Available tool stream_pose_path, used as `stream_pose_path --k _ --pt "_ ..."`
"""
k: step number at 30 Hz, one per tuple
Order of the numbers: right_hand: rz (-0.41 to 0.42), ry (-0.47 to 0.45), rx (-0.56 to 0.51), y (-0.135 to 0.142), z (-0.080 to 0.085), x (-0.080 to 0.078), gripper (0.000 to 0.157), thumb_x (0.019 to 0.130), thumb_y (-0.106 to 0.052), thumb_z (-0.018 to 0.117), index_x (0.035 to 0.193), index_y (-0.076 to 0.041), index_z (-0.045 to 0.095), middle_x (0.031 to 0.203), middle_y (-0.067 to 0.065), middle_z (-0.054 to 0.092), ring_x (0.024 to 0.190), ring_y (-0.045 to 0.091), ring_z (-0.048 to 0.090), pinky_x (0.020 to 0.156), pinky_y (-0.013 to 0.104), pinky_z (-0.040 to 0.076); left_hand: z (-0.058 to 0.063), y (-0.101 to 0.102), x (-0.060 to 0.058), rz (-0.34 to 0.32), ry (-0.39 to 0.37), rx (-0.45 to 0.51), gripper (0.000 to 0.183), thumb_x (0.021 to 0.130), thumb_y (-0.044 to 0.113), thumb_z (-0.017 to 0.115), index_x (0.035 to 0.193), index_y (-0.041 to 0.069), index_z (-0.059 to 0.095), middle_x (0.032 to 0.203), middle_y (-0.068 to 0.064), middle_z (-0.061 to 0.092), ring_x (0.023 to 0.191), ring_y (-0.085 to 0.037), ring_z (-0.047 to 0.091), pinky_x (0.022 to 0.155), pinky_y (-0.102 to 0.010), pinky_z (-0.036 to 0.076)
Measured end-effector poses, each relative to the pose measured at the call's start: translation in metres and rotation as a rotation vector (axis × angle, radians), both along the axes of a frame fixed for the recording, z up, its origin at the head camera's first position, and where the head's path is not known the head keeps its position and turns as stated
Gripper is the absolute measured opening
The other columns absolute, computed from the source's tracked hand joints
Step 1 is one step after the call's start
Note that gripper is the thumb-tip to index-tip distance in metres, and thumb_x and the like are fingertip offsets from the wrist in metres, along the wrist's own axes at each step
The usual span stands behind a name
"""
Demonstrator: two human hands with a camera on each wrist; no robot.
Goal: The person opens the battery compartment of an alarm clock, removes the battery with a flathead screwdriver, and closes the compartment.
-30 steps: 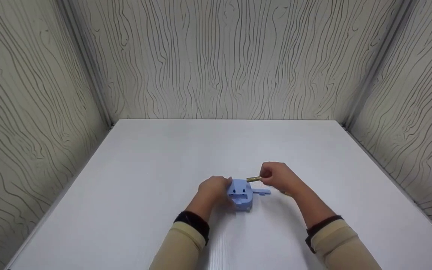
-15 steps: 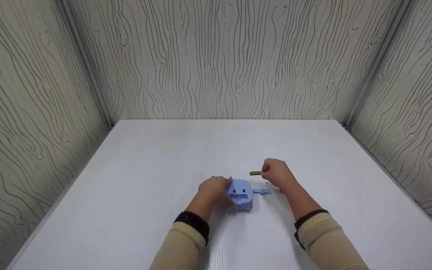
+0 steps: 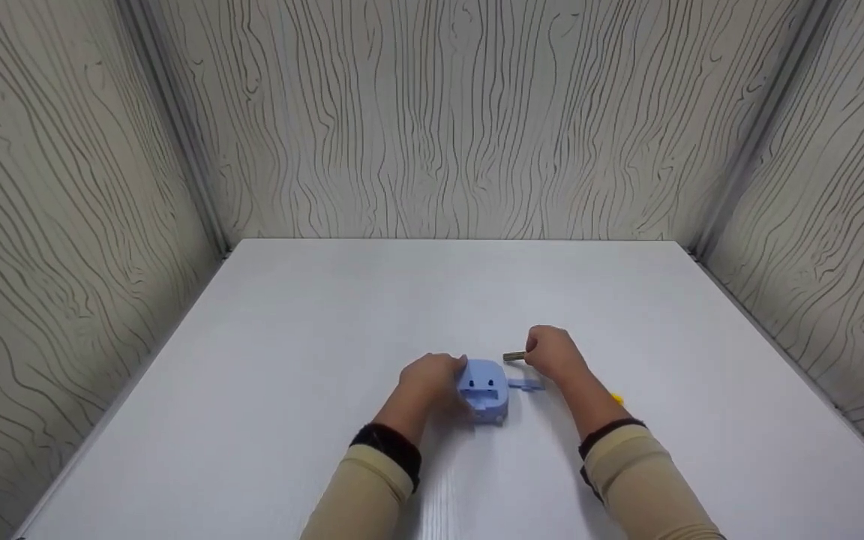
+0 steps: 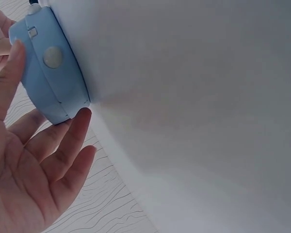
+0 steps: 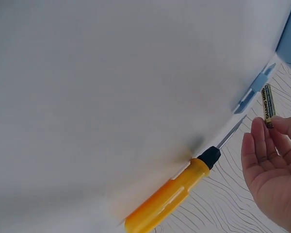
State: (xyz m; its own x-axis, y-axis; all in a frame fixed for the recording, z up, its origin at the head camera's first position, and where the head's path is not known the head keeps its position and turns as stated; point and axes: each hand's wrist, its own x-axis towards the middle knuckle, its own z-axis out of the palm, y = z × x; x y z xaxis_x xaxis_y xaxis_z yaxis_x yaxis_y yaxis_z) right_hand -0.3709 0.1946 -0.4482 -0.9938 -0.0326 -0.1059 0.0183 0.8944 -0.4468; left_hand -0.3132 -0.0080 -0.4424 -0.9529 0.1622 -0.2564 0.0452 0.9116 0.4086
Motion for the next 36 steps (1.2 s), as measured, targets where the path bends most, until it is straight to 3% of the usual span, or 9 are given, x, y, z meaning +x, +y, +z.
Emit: stream_pose_path --k 9,19,26,36 --pt "0.034 0.056 0.092 -0.006 -0.003 0.0 0.005 0.078 -0.006 0.065 0.081 -0.003 0.063 0.08 0.008 0.059 0.074 0.022 0.054 0.069 0.036 0.048 0.001 -0.001 0.001 -0.032 0.042 -0.018 0.095 0.056 0.035 0.086 0.138 0.024 0.04 0.133 -0.003 0.05 0.125 -0.025 0.042 0.103 -0.041 0.034" --pt "0.057 0.007 0.199 -0.01 -0.009 0.001 0.005 0.081 -0.004 0.058 0.082 -0.002 0.062 0.075 0.007 0.057 0.069 0.021 0.052 0.067 0.036 0.048 -0.002 0.001 -0.002 0.011 0.005 0.009 0.096 0.055 0.033 0.086 0.139 0.027 0.039 0.134 -0.004 0.048 0.126 -0.027 0.04 0.104 -0.043 0.032" --pt "0.101 0.008 0.266 -0.01 -0.011 0.002 0.006 0.081 -0.005 0.057 0.082 0.0 0.061 0.076 0.009 0.056 0.069 0.022 0.05 0.068 0.037 0.047 -0.003 0.002 -0.002 0.006 0.011 -0.001 0.095 0.056 0.034 0.086 0.138 0.028 0.039 0.135 -0.003 0.048 0.127 -0.027 0.039 0.104 -0.044 0.032" --pt "0.109 0.006 0.264 -0.01 -0.01 0.002 0.007 0.08 -0.008 0.062 0.083 -0.001 0.061 0.073 0.007 0.055 0.068 0.021 0.05 0.066 0.036 0.047 -0.001 0.0 0.002 -0.003 0.044 -0.019 0.093 0.057 0.035 0.086 0.138 0.026 0.041 0.133 -0.002 0.05 0.125 -0.025 0.042 0.103 -0.042 0.033"
